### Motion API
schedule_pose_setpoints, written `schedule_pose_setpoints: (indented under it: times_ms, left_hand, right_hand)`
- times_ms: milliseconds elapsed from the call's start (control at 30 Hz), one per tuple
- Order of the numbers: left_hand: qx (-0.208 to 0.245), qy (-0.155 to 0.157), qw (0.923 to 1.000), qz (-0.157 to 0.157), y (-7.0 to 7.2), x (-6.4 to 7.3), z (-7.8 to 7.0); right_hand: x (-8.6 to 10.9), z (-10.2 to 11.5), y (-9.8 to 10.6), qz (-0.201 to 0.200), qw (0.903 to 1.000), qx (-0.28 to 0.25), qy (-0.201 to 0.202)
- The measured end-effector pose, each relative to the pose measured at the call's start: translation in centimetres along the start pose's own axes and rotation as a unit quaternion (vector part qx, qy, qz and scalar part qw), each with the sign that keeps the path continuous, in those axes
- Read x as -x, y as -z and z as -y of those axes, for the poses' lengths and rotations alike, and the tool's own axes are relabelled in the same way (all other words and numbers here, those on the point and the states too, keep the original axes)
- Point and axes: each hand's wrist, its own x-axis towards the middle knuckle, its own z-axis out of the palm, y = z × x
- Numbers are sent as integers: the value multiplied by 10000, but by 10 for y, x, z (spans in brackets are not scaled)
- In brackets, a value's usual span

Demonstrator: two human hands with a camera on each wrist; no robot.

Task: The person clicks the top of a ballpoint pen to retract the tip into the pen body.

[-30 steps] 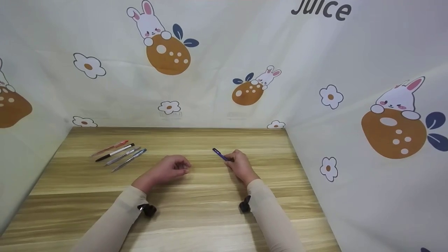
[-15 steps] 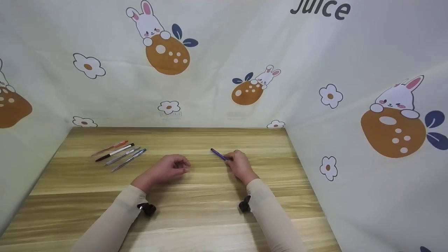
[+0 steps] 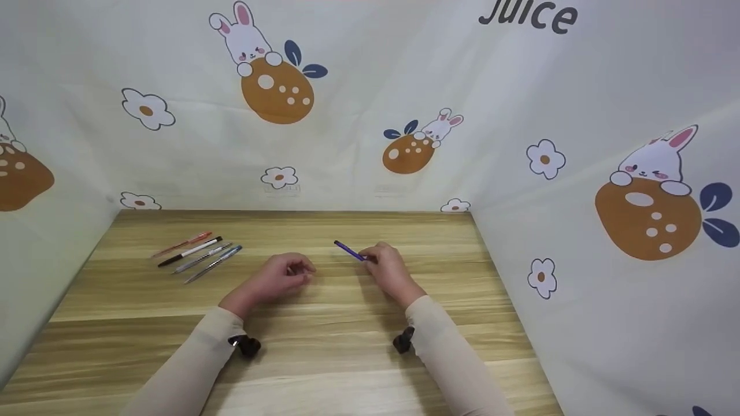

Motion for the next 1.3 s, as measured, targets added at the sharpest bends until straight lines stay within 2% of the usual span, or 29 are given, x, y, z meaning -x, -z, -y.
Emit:
schedule_pose_setpoints:
  times_ms: [200, 400, 567, 900, 1133, 1300]
  left_hand:
    - [161, -27, 9995, -265, -2, -3, 4]
    - [366, 329, 9974, -520, -2, -3, 3]
    - [596, 496, 9957, -513, -1, -3, 2]
    - [828, 496, 9934, -616, -6, -4, 1]
    - [1320, 435, 9863, -893, -12, -8, -1]
    - [1511, 370, 9824, -1038, -14, -9, -2]
  right_hand:
    - [3, 18, 2, 84, 9995, 214, 205]
    - [8, 32, 2, 43, 9975, 382, 599]
    - [10, 38, 0, 60, 9954, 459, 833]
    - [11, 47, -3, 152, 9925, 745, 955]
    - [12, 51, -8, 260, 9920, 637, 1058]
    - [15, 52, -12, 259, 9901, 609, 1235]
